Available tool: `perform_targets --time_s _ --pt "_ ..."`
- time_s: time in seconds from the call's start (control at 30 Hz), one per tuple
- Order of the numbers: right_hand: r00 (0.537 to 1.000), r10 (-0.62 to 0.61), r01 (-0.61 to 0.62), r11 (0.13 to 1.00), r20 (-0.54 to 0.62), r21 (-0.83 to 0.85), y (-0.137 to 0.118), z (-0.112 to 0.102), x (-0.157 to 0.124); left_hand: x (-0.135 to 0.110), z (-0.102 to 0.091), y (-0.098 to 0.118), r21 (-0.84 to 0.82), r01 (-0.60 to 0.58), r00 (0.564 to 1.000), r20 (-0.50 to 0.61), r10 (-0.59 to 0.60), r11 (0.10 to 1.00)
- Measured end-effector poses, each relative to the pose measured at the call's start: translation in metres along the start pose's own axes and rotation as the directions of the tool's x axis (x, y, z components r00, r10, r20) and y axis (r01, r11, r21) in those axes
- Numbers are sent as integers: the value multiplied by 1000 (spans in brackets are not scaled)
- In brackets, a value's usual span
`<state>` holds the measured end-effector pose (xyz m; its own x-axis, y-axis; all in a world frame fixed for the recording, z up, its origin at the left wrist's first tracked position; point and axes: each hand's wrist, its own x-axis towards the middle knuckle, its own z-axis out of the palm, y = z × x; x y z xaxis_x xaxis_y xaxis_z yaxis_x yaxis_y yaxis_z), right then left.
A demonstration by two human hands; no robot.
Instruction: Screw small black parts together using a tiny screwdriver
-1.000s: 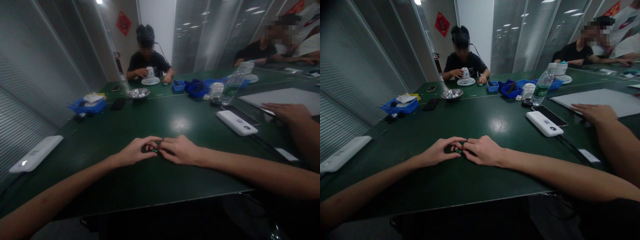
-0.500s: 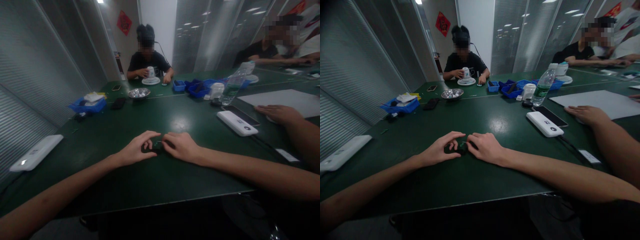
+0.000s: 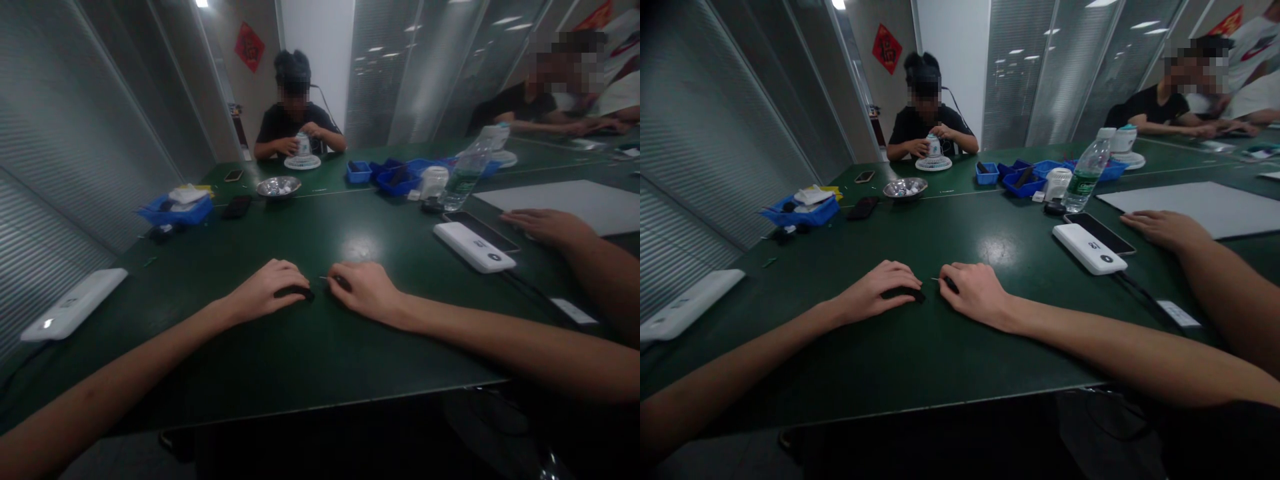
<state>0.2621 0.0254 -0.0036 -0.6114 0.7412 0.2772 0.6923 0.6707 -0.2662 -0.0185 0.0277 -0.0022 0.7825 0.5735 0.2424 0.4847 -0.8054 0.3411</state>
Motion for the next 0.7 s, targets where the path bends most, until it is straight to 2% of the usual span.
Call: perform_targets --time_s 0.1,0.2,0.3,0.4,0.53,0.63,0.7 --pt "1000 -6 6 1000 19 19 0 -1 -1 -12 -14 -34 92 87 995 -48 -83 992" --pt "1000 -12 11 1000 22 27 1 -2 -1 -38 -34 -84 171 246 965 -141 -223 954" --pt "1000 -20 19 999 22 39 1 -2 -1 -74 -56 -136 223 429 897 -218 -384 876" --pt "999 -20 19 999 25 39 1 -2 0 -108 -72 -172 264 561 820 -311 -481 785" --pt "1000 -23 23 999 16 36 1 -1 0 -131 -82 -189 283 684 726 -358 -588 672" --pt "999 -29 29 999 16 39 1 -1 -1 -134 -83 -192 254 744 663 -391 -638 618" --pt "999 -34 34 999 14 43 2 -1 -1 -135 -83 -194 229 763 638 -421 -645 605"
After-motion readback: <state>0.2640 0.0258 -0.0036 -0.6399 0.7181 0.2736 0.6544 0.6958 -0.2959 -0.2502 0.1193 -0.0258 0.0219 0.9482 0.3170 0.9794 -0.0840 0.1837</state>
